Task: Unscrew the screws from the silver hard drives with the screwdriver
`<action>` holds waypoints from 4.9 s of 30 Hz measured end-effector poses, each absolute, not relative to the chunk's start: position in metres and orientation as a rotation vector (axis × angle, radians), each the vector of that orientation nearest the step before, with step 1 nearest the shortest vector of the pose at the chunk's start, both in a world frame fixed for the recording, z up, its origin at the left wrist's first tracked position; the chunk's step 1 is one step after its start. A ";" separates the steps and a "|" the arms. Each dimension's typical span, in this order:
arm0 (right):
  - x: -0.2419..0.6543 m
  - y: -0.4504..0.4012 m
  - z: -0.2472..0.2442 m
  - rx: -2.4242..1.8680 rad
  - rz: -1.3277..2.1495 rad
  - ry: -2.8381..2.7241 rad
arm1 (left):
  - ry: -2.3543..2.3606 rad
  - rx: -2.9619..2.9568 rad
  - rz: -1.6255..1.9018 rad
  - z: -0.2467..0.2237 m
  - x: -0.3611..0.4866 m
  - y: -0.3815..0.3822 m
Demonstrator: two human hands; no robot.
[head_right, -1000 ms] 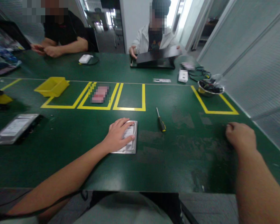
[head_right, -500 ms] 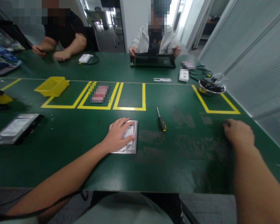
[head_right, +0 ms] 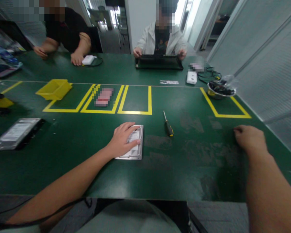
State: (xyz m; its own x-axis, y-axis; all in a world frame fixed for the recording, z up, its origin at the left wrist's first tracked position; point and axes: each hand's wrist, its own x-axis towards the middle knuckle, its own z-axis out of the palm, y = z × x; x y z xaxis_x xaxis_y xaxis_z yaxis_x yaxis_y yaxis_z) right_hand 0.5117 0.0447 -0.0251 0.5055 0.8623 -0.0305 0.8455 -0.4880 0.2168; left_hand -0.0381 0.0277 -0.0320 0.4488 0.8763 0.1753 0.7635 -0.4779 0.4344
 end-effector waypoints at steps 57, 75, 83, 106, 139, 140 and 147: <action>0.202 0.042 0.024 2.196 -0.731 2.928 | 1.397 2.074 1.108 -0.042 -0.044 0.030; 0.109 0.039 -0.020 1.960 -2.411 2.676 | 1.290 2.119 1.522 -0.032 -0.051 0.029; 0.110 0.028 -0.027 1.985 -2.355 2.779 | 1.285 2.352 1.554 -0.037 -0.054 0.035; 0.111 0.004 -0.036 1.082 -0.413 3.477 | 1.496 2.190 1.429 -0.044 -0.076 0.061; 0.121 -0.013 -0.028 1.055 -0.218 3.238 | 1.455 2.087 1.388 -0.048 -0.080 0.071; 0.122 -0.013 -0.029 1.053 -0.218 3.242 | 1.453 2.085 1.378 -0.048 -0.080 0.071; 0.124 -0.012 -0.030 1.051 -0.252 3.277 | 1.482 2.018 1.298 -0.053 -0.080 0.075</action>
State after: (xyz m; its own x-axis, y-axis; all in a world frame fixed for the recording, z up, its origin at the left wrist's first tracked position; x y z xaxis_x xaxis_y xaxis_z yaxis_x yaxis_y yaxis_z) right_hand 0.1241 -0.0120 -0.0304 -0.7713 0.5871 0.2457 0.5426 0.8084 -0.2284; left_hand -0.0798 0.0749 -0.0528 0.0489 0.8781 0.4760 0.5871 -0.4109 0.6975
